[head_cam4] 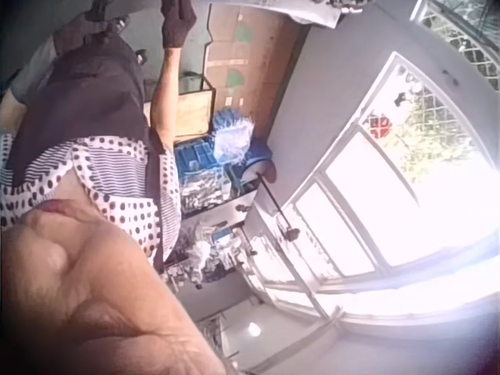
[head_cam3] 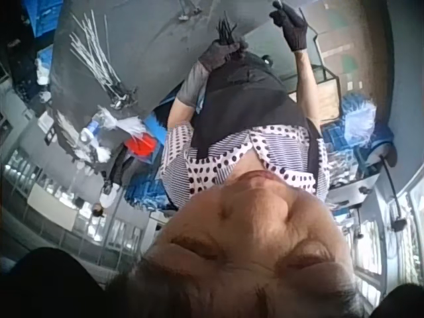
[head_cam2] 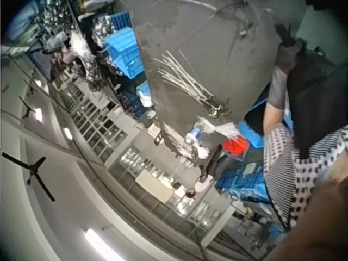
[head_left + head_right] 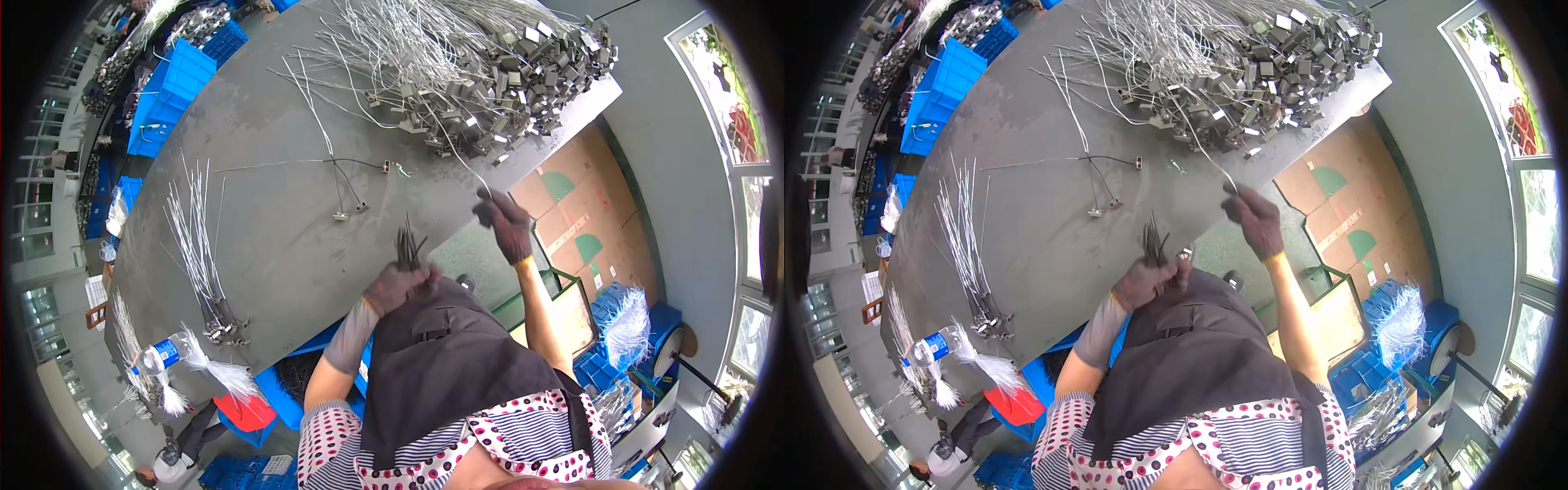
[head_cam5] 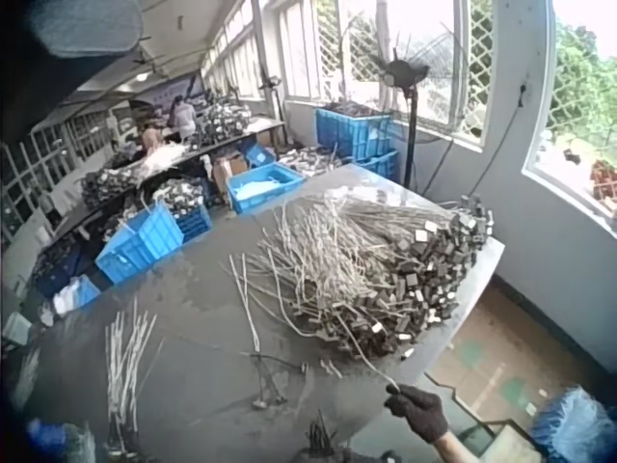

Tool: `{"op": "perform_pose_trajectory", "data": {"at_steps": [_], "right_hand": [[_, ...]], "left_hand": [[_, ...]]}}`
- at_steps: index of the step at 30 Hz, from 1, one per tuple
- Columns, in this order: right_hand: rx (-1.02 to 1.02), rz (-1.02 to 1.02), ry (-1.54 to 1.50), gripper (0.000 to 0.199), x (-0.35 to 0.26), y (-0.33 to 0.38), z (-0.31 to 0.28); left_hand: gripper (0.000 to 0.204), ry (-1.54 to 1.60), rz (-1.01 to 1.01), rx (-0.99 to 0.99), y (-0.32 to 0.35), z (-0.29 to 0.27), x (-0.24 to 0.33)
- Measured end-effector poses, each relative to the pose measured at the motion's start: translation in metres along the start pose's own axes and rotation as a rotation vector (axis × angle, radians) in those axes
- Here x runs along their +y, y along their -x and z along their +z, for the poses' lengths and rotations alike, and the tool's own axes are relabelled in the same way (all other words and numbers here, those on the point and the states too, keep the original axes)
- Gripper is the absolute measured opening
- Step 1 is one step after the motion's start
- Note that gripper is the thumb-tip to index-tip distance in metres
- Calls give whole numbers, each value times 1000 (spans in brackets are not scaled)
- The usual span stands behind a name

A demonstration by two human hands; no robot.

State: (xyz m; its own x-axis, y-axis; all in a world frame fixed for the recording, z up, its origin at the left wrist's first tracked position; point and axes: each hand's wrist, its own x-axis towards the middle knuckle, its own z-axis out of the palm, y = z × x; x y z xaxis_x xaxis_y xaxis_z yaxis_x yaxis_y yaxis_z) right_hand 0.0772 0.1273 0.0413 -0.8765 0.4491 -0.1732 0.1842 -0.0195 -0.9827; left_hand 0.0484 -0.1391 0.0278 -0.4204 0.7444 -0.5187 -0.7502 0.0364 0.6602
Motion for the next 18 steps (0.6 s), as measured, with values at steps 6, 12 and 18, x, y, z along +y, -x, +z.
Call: {"op": "perform_pose_trajectory", "data": {"at_steps": [6,12,18], "right_hand": [[-262,169,14,39,31,120,-79],[-164,756,239,33,86,220,-127],[-253,362,465,23,168,304,-182]], "left_hand": [[29,-148,163,139,-113,30,15],[28,560,214,37,-160,25,3],[24,529,382,143,-143,18,33]]}}
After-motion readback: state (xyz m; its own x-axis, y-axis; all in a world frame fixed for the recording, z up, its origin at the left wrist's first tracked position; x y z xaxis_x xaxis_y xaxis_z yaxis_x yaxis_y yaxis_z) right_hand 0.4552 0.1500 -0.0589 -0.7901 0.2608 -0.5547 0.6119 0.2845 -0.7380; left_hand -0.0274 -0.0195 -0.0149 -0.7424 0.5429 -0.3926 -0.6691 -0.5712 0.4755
